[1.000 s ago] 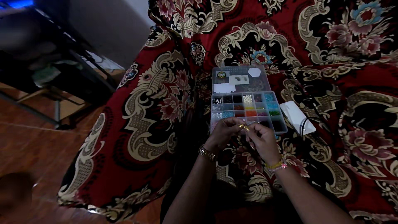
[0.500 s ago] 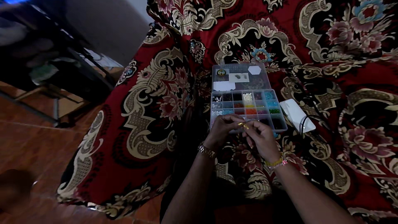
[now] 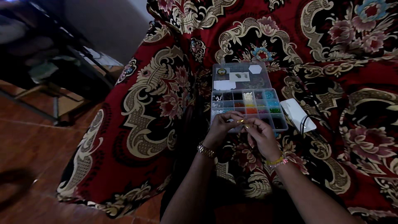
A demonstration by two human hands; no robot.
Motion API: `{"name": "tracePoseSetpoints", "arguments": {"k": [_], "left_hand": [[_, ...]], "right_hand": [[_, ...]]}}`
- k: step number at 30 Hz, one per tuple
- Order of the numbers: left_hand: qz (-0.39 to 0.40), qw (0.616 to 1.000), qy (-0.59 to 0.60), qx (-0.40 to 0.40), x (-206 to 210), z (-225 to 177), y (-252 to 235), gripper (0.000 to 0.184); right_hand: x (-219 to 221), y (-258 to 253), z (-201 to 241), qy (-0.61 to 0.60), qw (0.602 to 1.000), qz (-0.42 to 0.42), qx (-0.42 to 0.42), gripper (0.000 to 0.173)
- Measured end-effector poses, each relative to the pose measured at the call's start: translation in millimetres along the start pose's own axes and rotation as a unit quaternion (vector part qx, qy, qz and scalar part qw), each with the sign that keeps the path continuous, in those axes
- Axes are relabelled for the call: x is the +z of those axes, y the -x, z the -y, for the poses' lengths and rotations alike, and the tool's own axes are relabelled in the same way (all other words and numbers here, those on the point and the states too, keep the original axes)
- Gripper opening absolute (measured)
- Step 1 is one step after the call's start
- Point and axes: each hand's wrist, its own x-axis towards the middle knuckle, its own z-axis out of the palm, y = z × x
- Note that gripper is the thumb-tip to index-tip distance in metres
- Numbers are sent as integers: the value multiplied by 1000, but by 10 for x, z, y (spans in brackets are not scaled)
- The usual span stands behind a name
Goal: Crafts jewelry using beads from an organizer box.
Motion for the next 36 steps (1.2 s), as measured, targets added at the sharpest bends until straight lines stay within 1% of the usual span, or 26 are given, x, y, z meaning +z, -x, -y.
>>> {"name": "tracePoseSetpoints", "arguments": {"k": [4,7,10,12,14,16,17,21,26,28,32,34,36], "left_hand": [[-3,1000,-1,-1,-3,-15,1,9],[-3,1000,-26,5,-12,-35,5,7],[-45,993,-100,34,-56,-44,-4,8],[-79,970,-222,57,-125,-16,-19,9],[-99,921,-372,61,-171,4,-16,10],[-97,879,-463,66,-160,7,-5,9],[-91,867,-485,64,-141,10,-1,8],[-76,848,-520,64,-52,37,-9,8],[-70,834,-543,65,-16,74,-12,8],[-70,830,-550,66,-7,76,-11,7],[-70,821,-564,51,16,59,-10,8],[-76,833,-547,37,0,29,-8,9],[-115,856,-501,60,-71,-6,-6,8]], "right_hand": [[-21,-6,-35,-21,999,18,-24,26],[-9,8,-6,22,999,9,-33,18],[6,19,9,44,997,-11,-55,15],[-2,21,0,36,996,-21,-83,16],[-17,24,-6,30,993,-18,-116,17],[-27,25,-15,29,988,-6,-150,17],[-34,27,-24,35,985,0,-167,17],[-45,40,-41,51,977,10,-207,17],[-41,12,-57,65,974,-7,-218,18],[-33,8,-45,60,978,-18,-199,17],[-27,15,20,39,989,-45,-135,17],[-43,9,19,21,992,-57,-108,17],[-55,-10,17,-13,994,-71,-87,17]]}}
